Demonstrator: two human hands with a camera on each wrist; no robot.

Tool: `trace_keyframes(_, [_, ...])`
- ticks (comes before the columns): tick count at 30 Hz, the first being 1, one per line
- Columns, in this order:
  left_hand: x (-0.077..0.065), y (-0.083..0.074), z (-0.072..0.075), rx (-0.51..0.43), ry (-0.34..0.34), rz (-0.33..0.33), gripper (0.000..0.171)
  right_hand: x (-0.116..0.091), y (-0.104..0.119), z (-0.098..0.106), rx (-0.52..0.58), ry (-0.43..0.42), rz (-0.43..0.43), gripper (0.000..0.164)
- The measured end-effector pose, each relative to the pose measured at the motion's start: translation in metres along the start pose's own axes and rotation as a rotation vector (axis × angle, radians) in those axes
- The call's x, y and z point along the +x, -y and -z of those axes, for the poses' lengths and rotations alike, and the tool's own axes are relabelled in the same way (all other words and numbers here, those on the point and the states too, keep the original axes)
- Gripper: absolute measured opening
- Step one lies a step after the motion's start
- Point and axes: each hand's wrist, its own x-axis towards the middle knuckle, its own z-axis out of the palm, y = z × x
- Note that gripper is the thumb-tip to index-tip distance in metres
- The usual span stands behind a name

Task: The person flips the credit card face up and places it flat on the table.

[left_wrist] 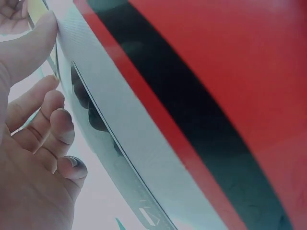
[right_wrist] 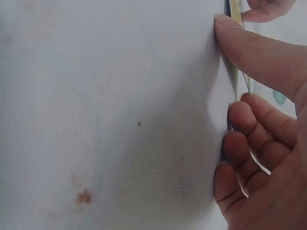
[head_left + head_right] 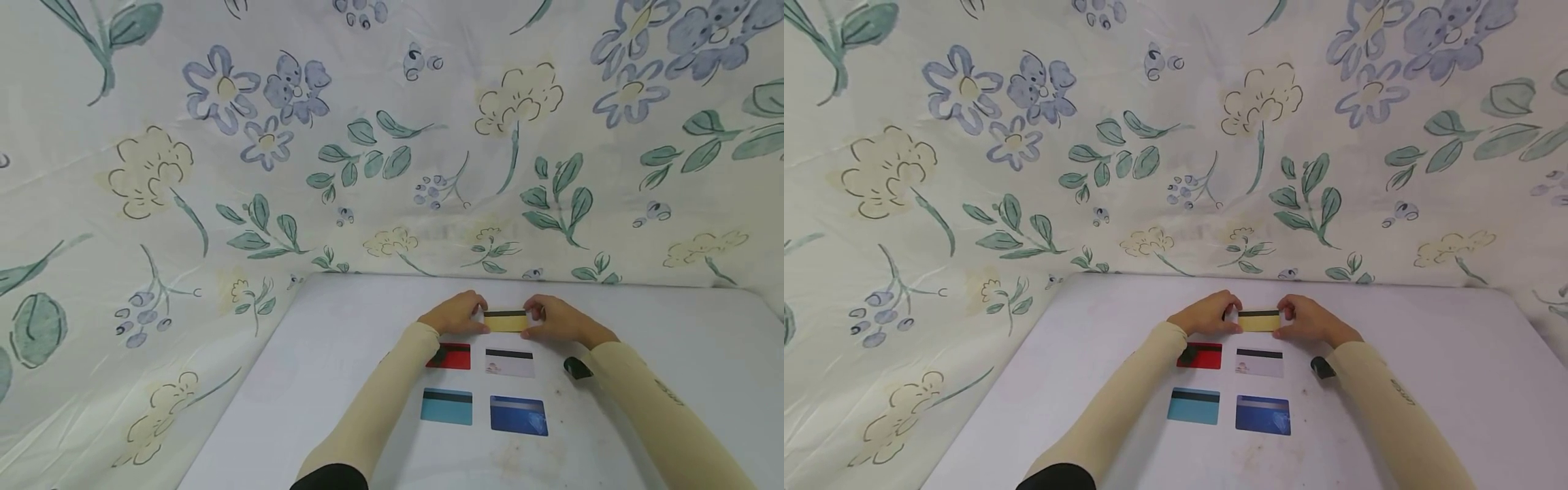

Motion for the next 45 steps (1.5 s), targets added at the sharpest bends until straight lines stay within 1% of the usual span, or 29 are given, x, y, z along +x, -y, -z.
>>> trace_keyframes(7, [-0.001, 0.003, 0.001, 0.023, 0.018, -0.009, 0.05, 0.001, -0.003, -0.001, -0.014, 0.005, -0.004, 0.057])
trace_keyframes(15, [-0.003, 0.001, 0.003, 0.039, 0.029, -0.013, 0.05, 0.001, -0.002, 0.0, -0.021, 0.009, 0.002, 0.059])
trace_keyframes(21, [-0.003, -0.001, 0.005, 0.038, 0.04, -0.011, 0.05, -0.001, -0.002, 0.001, -0.016, 0.001, 0.031, 0.059])
trace_keyframes(37, [-0.002, 0.0, 0.005, 0.034, 0.043, -0.023, 0.05, -0.004, -0.001, 0.007, 0.023, -0.008, 0.06, 0.062])
trace_keyframes(45, [-0.002, -0.003, 0.01, 0.009, 0.016, -0.038, 0.055, -0.005, 0.001, 0.013, 0.027, -0.015, 0.083, 0.061])
